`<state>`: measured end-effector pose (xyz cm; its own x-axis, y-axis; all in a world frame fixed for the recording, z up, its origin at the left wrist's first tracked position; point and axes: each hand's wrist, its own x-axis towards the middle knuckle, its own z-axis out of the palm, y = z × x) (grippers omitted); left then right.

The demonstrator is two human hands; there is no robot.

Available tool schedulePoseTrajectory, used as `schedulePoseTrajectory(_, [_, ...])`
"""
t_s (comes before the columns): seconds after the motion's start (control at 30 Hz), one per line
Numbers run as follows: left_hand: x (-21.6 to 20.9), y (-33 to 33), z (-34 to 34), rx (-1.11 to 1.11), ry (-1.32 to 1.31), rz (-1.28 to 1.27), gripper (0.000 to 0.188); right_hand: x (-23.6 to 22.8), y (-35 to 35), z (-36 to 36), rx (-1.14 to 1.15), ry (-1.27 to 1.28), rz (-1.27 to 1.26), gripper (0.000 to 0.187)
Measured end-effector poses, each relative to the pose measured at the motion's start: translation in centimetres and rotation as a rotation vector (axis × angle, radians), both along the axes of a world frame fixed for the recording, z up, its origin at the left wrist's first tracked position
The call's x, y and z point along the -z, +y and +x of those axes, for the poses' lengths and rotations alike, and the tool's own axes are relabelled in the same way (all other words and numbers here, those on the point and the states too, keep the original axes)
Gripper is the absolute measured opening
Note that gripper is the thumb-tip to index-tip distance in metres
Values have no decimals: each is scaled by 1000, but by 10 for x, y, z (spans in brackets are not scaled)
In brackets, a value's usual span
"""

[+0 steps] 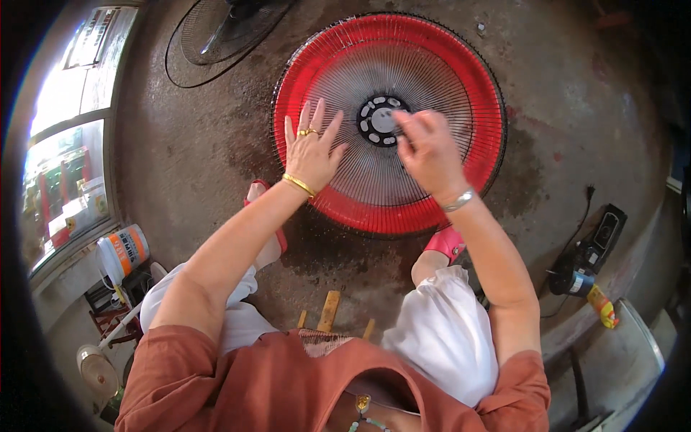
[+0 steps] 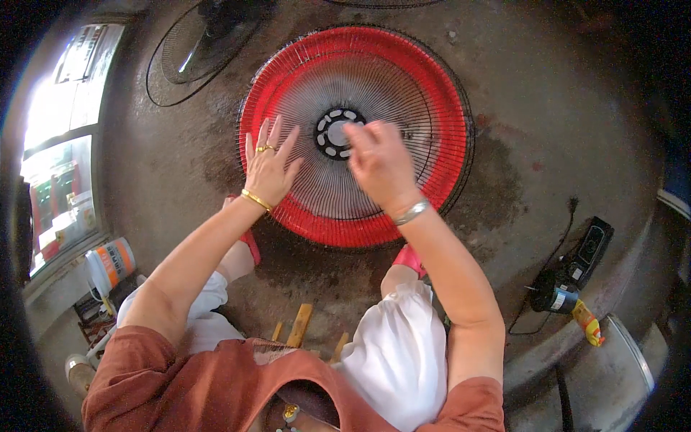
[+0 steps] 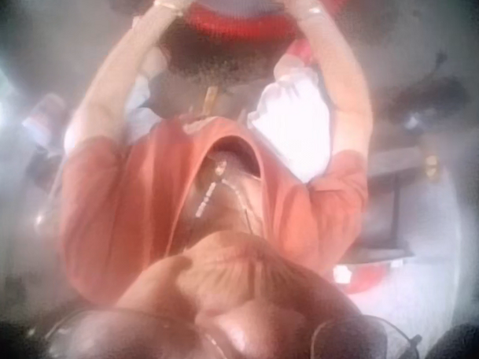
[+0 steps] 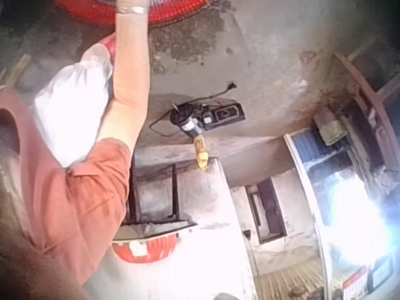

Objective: The person cleans fan grilles by scrubbing the surface of a metal fan grille with a sponge dipped in soapy water in a basin, then scrubs a second fan grille with the sponge.

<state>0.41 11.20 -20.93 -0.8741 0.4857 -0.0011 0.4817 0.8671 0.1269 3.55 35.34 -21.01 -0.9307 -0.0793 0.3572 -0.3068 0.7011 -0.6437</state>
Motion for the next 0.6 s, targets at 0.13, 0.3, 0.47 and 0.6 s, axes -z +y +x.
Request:
schedulePoseTrajectory(0.13, [15,-1,0,59,-14,-73,64,15,-21,0,-90,-59,46,37])
schedulePoseTrajectory(0.3, [12,-4,-2,70,-48,-91,63,14,-2,-10,-134,-55,123,24])
schedulePoseTrajectory(0.47, [12,-4,-2,72,-49,-61,63,1,46,-32,62,-59,335,19])
schedulePoseTrajectory(0.6, [13,-1,-3,65,-40,-42,63,9,31,-32,196,7,397,19])
